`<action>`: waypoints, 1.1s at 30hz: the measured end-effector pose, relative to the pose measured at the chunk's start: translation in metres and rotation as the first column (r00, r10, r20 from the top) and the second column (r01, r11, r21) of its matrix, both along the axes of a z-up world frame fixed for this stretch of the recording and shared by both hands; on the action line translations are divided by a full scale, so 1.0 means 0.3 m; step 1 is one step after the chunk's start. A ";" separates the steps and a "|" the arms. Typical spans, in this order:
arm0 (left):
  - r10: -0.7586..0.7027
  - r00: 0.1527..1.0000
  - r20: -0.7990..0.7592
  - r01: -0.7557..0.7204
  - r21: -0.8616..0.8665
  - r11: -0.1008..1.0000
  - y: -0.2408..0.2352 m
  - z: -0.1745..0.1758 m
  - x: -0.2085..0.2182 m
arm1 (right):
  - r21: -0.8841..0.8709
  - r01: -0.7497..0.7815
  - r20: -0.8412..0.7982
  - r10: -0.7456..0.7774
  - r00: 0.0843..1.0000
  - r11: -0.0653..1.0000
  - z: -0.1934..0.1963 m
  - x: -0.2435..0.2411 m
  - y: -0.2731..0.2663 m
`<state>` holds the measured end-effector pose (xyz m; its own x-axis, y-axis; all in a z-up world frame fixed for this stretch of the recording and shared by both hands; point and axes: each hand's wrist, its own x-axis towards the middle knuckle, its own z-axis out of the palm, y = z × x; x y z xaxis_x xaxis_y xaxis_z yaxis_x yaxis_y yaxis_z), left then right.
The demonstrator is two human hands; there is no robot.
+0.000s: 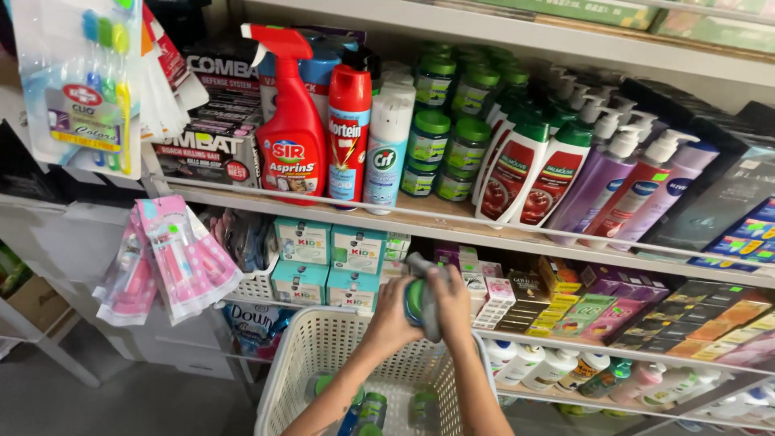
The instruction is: Wiping product jars with a cloth and placing them into a shopping basket.
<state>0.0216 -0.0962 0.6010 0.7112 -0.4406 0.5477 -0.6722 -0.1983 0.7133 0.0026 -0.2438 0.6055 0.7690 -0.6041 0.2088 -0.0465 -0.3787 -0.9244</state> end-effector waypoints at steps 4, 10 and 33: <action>-0.200 0.940 -0.277 0.079 -0.393 0.916 -0.057 0.033 0.008 | 0.340 0.007 0.150 -0.062 0.987 0.940 0.153 -0.139 0.169; -0.471 0.686 -0.554 -0.066 -0.692 0.719 -0.125 0.018 0.008 | -0.460 -0.044 0.339 0.221 0.914 0.887 0.017 -0.137 0.092; 0.002 0.990 0.142 0.045 -0.323 0.945 -0.128 0.462 0.024 | -0.361 0.045 0.427 0.122 0.896 0.932 0.319 0.013 -0.104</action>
